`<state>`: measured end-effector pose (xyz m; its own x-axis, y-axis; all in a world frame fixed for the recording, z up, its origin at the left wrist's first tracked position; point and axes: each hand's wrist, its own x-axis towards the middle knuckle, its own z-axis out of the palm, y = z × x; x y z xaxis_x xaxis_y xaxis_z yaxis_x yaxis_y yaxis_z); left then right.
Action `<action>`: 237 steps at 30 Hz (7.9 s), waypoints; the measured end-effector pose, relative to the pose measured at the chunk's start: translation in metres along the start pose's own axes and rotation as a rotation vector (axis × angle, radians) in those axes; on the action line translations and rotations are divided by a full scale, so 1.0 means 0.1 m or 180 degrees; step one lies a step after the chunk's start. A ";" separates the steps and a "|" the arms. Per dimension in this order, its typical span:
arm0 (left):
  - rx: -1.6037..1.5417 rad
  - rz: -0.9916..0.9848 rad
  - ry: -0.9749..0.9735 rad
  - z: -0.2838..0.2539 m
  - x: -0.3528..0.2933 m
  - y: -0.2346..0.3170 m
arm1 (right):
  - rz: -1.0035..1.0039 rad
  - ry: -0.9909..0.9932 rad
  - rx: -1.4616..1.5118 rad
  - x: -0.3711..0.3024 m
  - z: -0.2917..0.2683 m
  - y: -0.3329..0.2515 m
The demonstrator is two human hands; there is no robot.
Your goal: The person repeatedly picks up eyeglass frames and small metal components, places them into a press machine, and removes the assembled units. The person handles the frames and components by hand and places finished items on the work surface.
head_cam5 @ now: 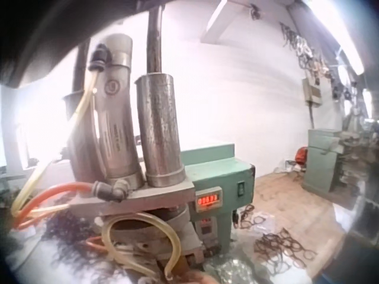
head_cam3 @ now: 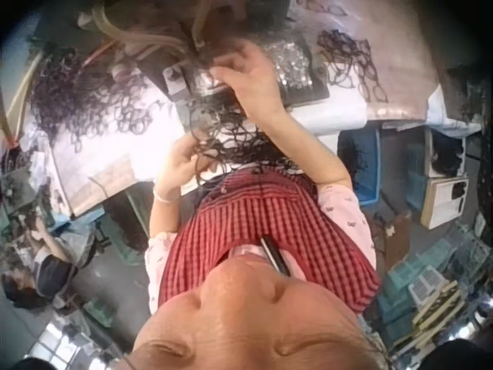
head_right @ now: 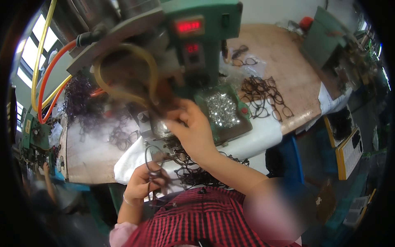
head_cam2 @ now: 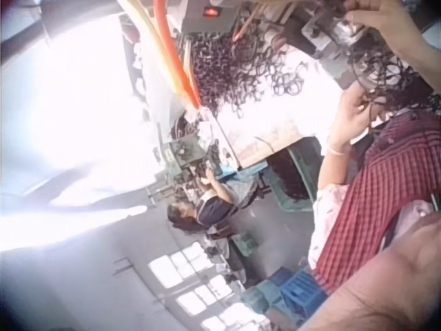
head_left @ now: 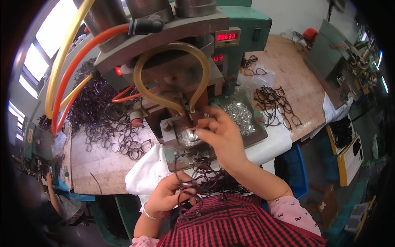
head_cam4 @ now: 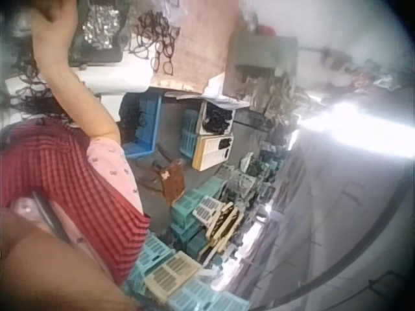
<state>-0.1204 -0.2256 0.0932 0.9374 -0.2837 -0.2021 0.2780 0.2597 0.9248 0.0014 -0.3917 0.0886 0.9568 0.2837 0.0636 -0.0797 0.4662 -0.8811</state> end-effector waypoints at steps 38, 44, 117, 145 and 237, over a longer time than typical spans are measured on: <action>-0.1004 -0.0633 0.1361 0.70 0.52 0.12 | -0.1128 0.1180 -0.2938 0.16 -1.47 0.26; -0.0558 -0.0183 0.0843 0.29 0.53 -0.42 | -0.1149 0.1098 -0.2875 0.07 -1.30 0.13; -0.1005 -0.0694 0.0410 0.38 0.60 0.08 | -0.1584 0.1346 -0.5089 -0.12 -1.38 0.39; 0.1529 0.1549 0.3565 -1.66 -0.16 0.07 | -0.0692 0.1002 -0.2457 0.34 -1.36 0.35; 0.1072 0.1175 0.4445 -2.48 0.42 -0.66 | -0.0574 0.0574 -0.2539 -0.27 -1.10 0.02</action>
<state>-0.0477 -0.0255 -0.0566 0.4353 0.8951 0.0969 0.1072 -0.1584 0.9815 0.0065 -0.4907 0.0338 0.9714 0.0916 0.2191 0.2357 -0.2606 -0.9362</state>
